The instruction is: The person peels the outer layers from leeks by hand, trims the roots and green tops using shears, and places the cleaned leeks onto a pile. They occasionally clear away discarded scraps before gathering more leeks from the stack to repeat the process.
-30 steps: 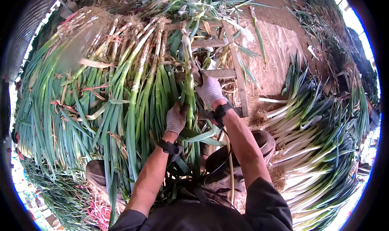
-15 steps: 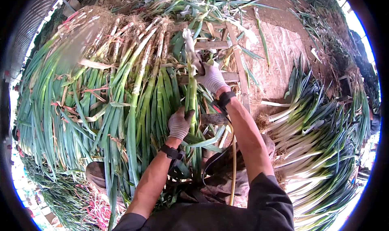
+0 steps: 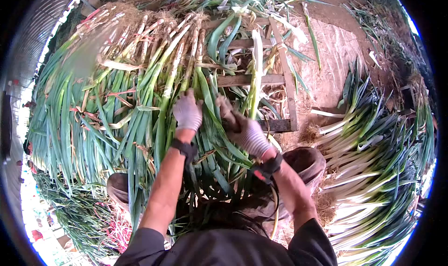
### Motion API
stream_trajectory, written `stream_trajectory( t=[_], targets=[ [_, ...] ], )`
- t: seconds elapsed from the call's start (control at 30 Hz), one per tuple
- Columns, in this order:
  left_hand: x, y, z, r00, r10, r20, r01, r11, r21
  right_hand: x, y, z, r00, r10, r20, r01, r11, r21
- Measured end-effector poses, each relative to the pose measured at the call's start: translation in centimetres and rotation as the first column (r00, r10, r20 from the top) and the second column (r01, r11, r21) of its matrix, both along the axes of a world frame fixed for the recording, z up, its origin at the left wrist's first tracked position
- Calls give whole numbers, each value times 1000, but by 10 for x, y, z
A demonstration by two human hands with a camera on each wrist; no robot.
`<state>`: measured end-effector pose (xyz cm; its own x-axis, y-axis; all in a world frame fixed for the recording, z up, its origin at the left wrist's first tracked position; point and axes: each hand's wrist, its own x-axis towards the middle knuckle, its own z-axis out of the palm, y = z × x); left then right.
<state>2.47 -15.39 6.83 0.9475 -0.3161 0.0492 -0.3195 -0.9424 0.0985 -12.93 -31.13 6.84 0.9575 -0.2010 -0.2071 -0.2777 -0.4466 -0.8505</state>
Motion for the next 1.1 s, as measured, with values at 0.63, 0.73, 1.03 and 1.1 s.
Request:
stream_trajectory(
  t=[0.63, 0.73, 1.03, 1.1],
  targets=[
    [-58, 22, -38, 891, -40, -452, -80, 966, -244, -125, 54, 32, 990, -48, -130, 36, 995, -90],
    [-57, 22, -39, 887, -56, -458, -91, 952, -292, -129, 56, 24, 998, -27, -51, 19, 990, -139],
    [-58, 33, -61, 917, -89, -390, -111, 880, -461, -87, 46, 9, 993, 12, -121, -33, 985, -171],
    [-58, 34, -62, 906, -107, -409, -137, 841, -524, -78, 46, 13, 995, 15, -102, -34, 982, -186]
  ],
)
